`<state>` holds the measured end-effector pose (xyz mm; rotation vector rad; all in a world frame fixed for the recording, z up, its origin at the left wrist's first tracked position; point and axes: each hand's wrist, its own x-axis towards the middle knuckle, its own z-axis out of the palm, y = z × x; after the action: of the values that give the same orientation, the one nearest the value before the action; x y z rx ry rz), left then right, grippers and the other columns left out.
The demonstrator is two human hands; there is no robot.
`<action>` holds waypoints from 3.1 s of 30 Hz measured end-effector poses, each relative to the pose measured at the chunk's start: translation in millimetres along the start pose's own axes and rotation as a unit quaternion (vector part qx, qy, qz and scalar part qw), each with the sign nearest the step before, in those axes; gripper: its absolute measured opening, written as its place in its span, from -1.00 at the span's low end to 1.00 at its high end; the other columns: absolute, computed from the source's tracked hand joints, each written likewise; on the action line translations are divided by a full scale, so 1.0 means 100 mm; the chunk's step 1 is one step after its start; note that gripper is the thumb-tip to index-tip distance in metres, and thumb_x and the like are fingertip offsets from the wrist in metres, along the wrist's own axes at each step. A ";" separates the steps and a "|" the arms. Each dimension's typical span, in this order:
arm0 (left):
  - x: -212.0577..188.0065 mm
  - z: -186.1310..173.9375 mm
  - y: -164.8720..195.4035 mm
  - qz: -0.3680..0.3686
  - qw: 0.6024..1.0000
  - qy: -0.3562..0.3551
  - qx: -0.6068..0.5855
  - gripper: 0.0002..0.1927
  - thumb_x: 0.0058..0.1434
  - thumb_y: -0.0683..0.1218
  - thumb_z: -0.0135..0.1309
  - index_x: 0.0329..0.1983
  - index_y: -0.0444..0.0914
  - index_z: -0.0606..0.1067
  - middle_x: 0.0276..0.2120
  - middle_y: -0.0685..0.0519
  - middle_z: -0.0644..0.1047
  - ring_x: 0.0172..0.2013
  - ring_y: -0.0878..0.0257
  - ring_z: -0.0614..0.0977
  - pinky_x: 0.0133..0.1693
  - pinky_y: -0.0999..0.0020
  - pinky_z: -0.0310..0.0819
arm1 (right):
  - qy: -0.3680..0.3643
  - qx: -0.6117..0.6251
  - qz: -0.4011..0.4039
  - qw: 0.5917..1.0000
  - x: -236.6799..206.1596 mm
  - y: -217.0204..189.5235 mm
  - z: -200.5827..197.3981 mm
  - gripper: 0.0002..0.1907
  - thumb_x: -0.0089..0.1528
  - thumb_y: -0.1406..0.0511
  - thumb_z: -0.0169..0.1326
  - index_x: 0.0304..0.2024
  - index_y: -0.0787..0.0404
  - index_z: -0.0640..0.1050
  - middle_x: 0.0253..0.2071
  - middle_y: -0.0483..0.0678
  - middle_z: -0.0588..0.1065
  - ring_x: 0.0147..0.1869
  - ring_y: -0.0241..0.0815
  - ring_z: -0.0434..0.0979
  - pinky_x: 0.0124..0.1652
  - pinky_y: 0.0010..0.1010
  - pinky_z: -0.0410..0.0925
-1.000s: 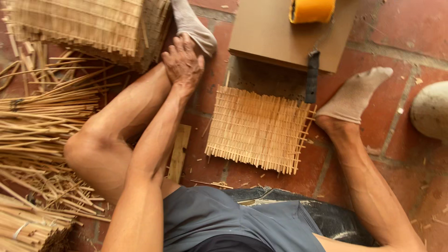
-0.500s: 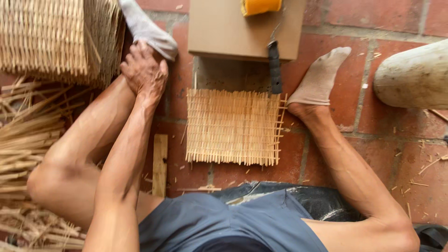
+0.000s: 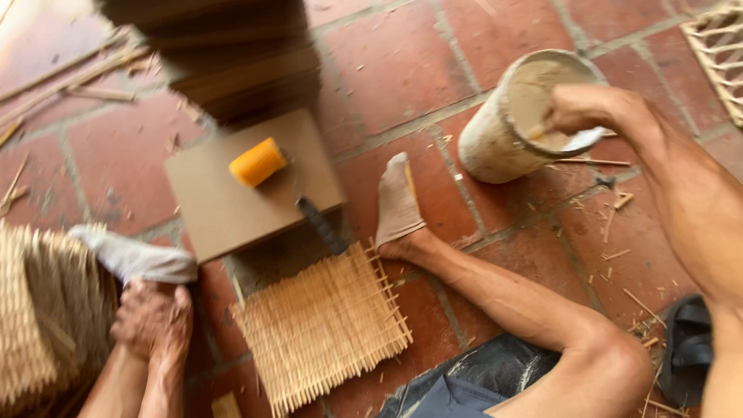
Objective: The person sits on a brick floor weaving thin bamboo sticks into a square lattice mat, using a wooden bar to press rows tight. They then stir paste in a bucket, roll paste onto a board with a paint roller, lay the woven mat onto the pasted board, and press the assembly together.
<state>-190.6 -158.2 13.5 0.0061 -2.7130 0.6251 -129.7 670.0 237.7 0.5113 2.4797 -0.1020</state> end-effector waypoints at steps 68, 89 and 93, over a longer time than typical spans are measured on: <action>0.18 -0.49 0.16 0.009 0.999 -0.029 0.043 -0.29 0.28 0.36 0.06 0.19 -0.28 0.36 -0.13 -0.14 0.52 -0.22 0.00 0.60 -0.14 -0.01 0.36 | 0.507 -0.020 -0.021 0.861 0.37 0.86 0.39 -0.63 0.44 0.46 -0.02 -0.51 0.26 0.52 -0.62 -0.12 0.36 -0.57 -0.33 0.21 -0.64 -0.46 0.14; 0.40 -0.48 0.14 -0.026 0.999 0.033 -0.022 -0.54 0.28 0.23 0.10 0.03 -0.18 0.45 -0.29 0.04 0.50 -0.33 0.12 0.60 -0.35 0.09 0.46 | 0.527 0.155 -0.124 0.826 -0.48 -1.00 0.68 -0.76 0.38 0.33 0.20 0.02 0.33 0.50 -0.15 0.15 0.51 -0.06 0.04 0.53 -0.11 -0.16 0.42; 0.39 -0.39 0.07 -0.032 0.995 -0.063 -0.076 -0.13 0.05 0.23 0.17 0.36 -0.27 0.27 0.04 -0.17 0.44 -0.05 -0.04 0.52 -0.14 -0.08 0.42 | 0.266 0.367 -0.190 0.871 -0.55 -2.91 1.55 -0.50 0.31 0.07 0.15 0.14 0.29 0.56 -0.05 0.15 0.61 -0.06 -0.01 0.64 -0.06 -0.20 0.47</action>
<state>-214.6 -132.2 56.2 0.0965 -2.8618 0.4113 -115.2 353.4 129.6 0.3628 3.0020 -1.2536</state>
